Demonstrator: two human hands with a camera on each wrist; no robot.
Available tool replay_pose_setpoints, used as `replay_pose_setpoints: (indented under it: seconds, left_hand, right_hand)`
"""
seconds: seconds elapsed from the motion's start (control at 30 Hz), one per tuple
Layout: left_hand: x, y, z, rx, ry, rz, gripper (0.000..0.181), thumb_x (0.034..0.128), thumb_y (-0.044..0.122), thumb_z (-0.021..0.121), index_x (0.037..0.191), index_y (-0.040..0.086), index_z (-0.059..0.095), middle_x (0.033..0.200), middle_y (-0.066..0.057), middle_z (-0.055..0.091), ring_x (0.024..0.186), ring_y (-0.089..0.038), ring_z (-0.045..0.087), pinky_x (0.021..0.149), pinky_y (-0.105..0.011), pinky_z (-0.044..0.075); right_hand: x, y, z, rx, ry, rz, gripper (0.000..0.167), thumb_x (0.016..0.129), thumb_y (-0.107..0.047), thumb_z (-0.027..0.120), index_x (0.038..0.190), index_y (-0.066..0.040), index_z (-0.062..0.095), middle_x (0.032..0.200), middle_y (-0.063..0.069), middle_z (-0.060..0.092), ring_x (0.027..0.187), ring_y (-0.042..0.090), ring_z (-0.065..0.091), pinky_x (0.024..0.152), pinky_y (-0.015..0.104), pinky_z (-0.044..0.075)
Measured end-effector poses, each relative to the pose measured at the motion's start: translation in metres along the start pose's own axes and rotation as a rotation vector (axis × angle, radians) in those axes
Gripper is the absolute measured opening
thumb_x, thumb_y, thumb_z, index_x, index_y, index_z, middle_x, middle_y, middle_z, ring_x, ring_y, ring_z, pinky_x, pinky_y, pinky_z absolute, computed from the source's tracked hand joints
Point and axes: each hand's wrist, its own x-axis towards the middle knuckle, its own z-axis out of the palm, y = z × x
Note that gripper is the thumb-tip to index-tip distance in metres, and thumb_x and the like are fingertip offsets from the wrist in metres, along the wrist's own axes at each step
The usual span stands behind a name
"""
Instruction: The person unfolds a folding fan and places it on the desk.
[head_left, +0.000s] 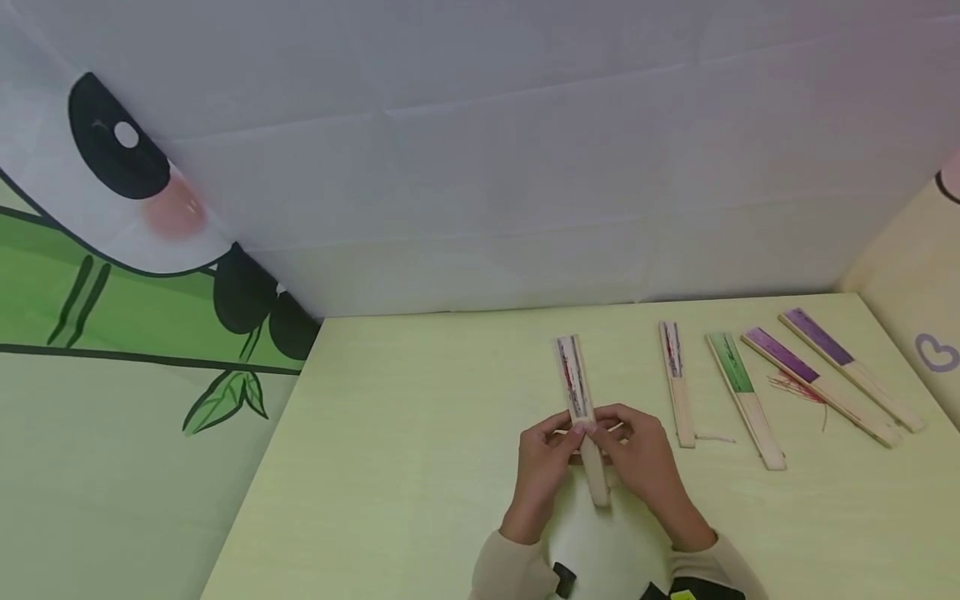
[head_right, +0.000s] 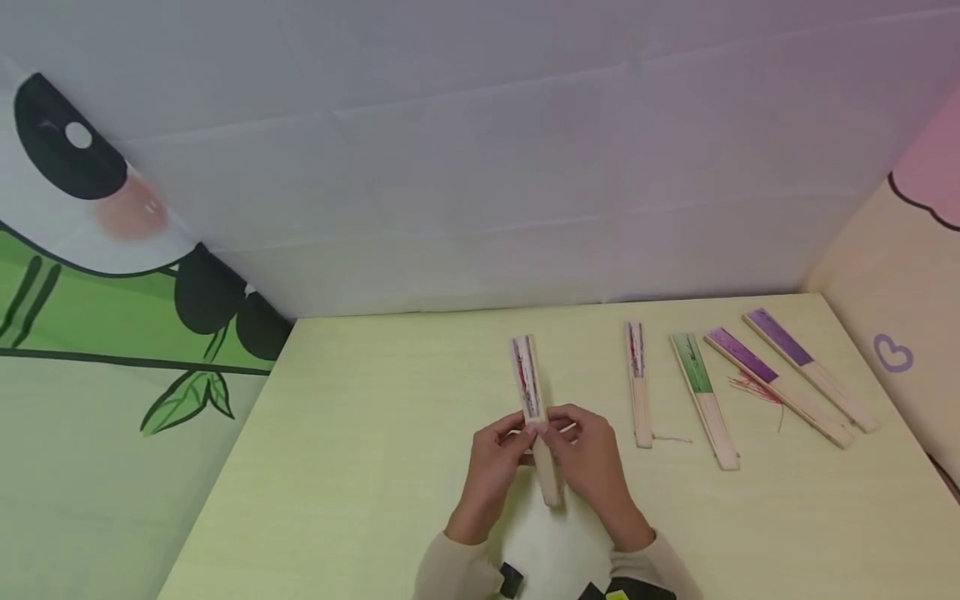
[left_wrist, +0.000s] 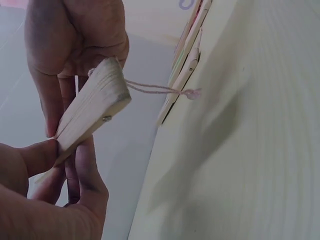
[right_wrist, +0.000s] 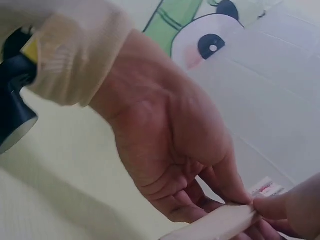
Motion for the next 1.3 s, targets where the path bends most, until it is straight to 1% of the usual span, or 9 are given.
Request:
replay_pose_setpoints:
  seconds: [0.13,0.23,0.37,0.57,0.7,0.8,0.93,1.03,1.3]
  left_hand:
    - [-0.001,-0.001,0.0,-0.045,0.008,-0.032,0.029,0.1009,0.002,0.069,0.127,-0.009,0.071,0.098,-0.006,0.068,0.078,-0.009,0.068,0.068,-0.024,0.062]
    - [-0.001,-0.001,-0.001,-0.085,0.034,-0.057,0.028,0.1019,0.003,0.067,0.127,-0.01,0.071,0.096,-0.006,0.067,0.08,-0.01,0.068,0.068,-0.024,0.063]
    - [-0.002,-0.001,-0.002,-0.12,0.075,-0.072,0.028,0.1027,0.004,0.066,0.127,-0.01,0.071,0.097,-0.006,0.066,0.082,-0.01,0.067,0.066,-0.024,0.062]
    - [-0.001,-0.003,-0.004,-0.167,0.111,-0.053,0.028,0.1029,0.004,0.065,0.126,-0.012,0.07,0.098,-0.007,0.064,0.083,-0.011,0.067,0.065,-0.023,0.061]
    - [-0.002,-0.003,-0.004,-0.192,0.136,-0.039,0.029,0.1034,0.005,0.065,0.126,-0.013,0.069,0.099,-0.007,0.063,0.083,-0.011,0.067,0.064,-0.021,0.06]
    - [-0.003,-0.002,-0.004,-0.205,0.162,-0.028,0.03,0.1037,0.005,0.065,0.127,-0.014,0.068,0.1,-0.008,0.062,0.084,-0.012,0.067,0.063,-0.021,0.06]
    - [-0.005,-0.002,-0.004,-0.23,0.209,-0.011,0.03,0.1036,0.003,0.064,0.127,-0.015,0.067,0.104,-0.011,0.065,0.085,-0.013,0.066,0.062,-0.021,0.06]
    - [-0.006,-0.001,-0.005,-0.253,0.25,-0.003,0.029,0.1033,0.002,0.063,0.125,-0.016,0.067,0.104,-0.011,0.066,0.084,-0.012,0.066,0.062,-0.021,0.059]
    - [-0.005,-0.003,-0.004,-0.296,0.337,-0.008,0.029,0.1033,0.003,0.064,0.125,-0.016,0.067,0.099,-0.006,0.063,0.08,-0.011,0.065,0.06,-0.021,0.057]
  right_hand:
    - [0.001,0.0,-0.003,0.136,-0.03,0.15,0.026,0.1,-0.009,0.075,0.122,0.005,0.073,0.097,0.011,0.07,0.078,0.012,0.067,0.066,0.031,0.064]
    - [0.002,0.001,-0.004,0.208,-0.026,0.207,0.028,0.1,-0.005,0.073,0.125,0.007,0.07,0.097,0.009,0.068,0.08,0.011,0.068,0.067,0.031,0.063]
    - [0.004,0.003,-0.004,0.247,-0.003,0.217,0.028,0.1,-0.002,0.071,0.125,0.01,0.068,0.093,0.007,0.068,0.08,0.009,0.068,0.067,0.03,0.064]
    - [0.006,0.007,-0.003,0.27,0.043,0.22,0.03,0.1,-0.001,0.07,0.127,0.01,0.065,0.09,0.004,0.072,0.08,0.006,0.068,0.064,0.026,0.063]
    - [0.007,0.008,-0.004,0.294,0.059,0.234,0.038,0.1,-0.001,0.07,0.136,0.011,0.061,0.091,0.002,0.072,0.08,0.004,0.068,0.063,0.025,0.063]
    - [0.008,0.007,-0.005,0.314,0.068,0.248,0.041,0.101,0.0,0.068,0.14,0.009,0.058,0.088,-0.001,0.07,0.078,0.004,0.068,0.062,0.025,0.062]
    - [0.01,0.006,-0.005,0.357,0.097,0.258,0.038,0.101,0.002,0.066,0.138,0.007,0.057,0.081,-0.004,0.067,0.072,0.005,0.067,0.06,0.025,0.062]
    - [0.011,0.006,-0.004,0.397,0.121,0.259,0.036,0.101,0.004,0.066,0.135,0.008,0.056,0.078,-0.004,0.067,0.069,0.007,0.068,0.059,0.026,0.062]
    - [0.012,0.009,-0.003,0.458,0.147,0.285,0.034,0.102,0.005,0.064,0.134,0.007,0.052,0.077,-0.007,0.068,0.072,0.006,0.07,0.063,0.025,0.063]
